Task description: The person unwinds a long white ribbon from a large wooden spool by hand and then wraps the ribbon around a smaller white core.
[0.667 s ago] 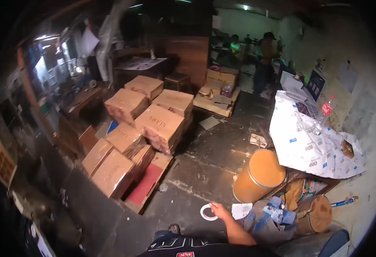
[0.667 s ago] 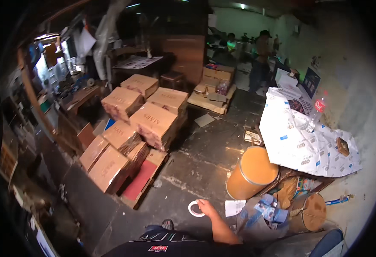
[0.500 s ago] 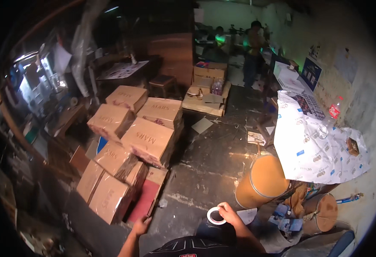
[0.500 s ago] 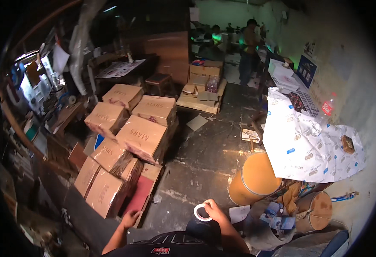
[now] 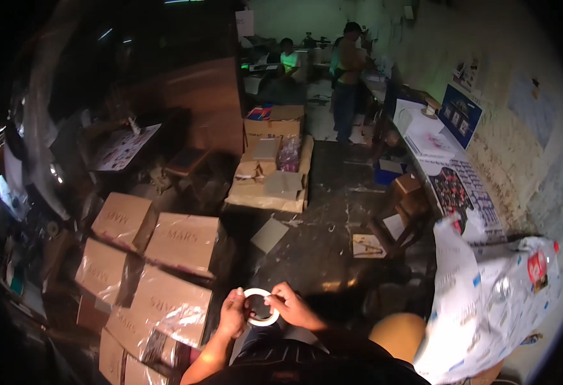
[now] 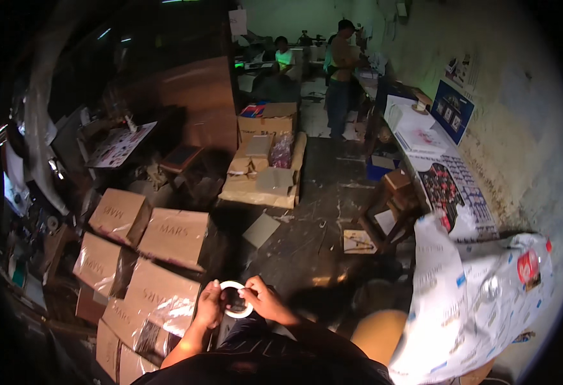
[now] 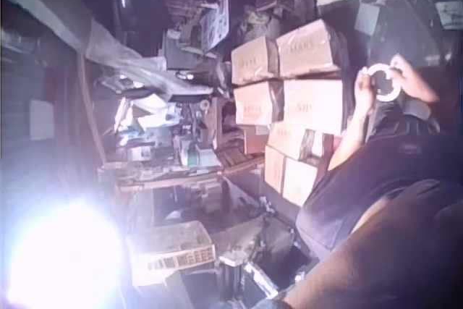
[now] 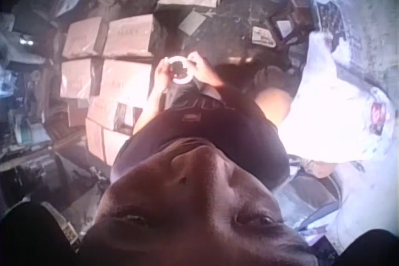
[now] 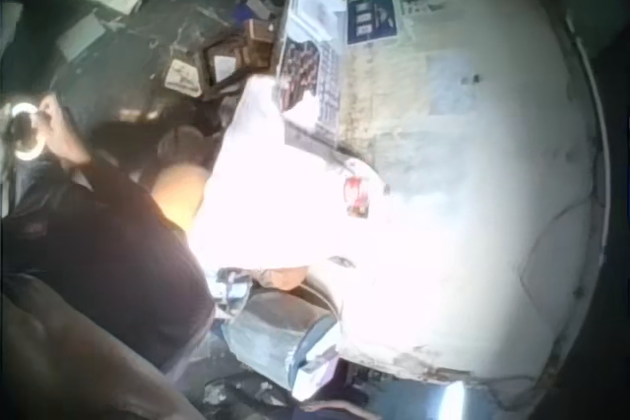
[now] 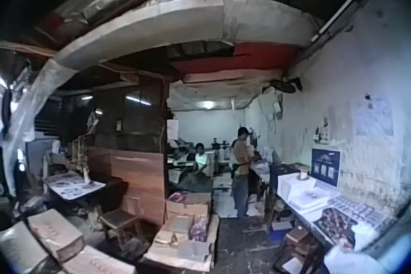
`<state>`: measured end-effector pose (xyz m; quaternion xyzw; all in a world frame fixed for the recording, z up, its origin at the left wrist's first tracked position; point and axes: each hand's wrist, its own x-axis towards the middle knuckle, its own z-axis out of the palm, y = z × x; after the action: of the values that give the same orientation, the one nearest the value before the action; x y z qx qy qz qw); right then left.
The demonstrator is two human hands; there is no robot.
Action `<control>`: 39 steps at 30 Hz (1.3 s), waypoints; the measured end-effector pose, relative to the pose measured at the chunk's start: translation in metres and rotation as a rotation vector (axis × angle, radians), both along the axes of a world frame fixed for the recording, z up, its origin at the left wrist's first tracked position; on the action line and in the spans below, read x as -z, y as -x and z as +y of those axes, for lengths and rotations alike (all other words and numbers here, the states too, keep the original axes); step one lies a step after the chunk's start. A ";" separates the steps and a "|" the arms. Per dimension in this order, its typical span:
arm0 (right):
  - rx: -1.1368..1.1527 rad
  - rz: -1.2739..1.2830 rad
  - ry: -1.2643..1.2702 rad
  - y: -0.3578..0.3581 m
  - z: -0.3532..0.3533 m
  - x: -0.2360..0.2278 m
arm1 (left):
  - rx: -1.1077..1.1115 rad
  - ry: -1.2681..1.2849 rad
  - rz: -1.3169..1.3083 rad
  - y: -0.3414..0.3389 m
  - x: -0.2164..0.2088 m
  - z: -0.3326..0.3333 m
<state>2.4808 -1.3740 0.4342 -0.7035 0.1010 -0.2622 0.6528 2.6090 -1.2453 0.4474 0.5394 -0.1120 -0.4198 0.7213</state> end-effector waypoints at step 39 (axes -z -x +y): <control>1.059 0.219 0.367 0.046 -1.048 -0.064 | 1.308 0.036 -0.076 -0.025 -0.065 -1.232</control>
<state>2.4345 -2.4223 0.4985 -0.6819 0.4596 -0.4924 0.2852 2.6337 -2.4772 0.5123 0.3624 -0.4494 -0.7505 0.3217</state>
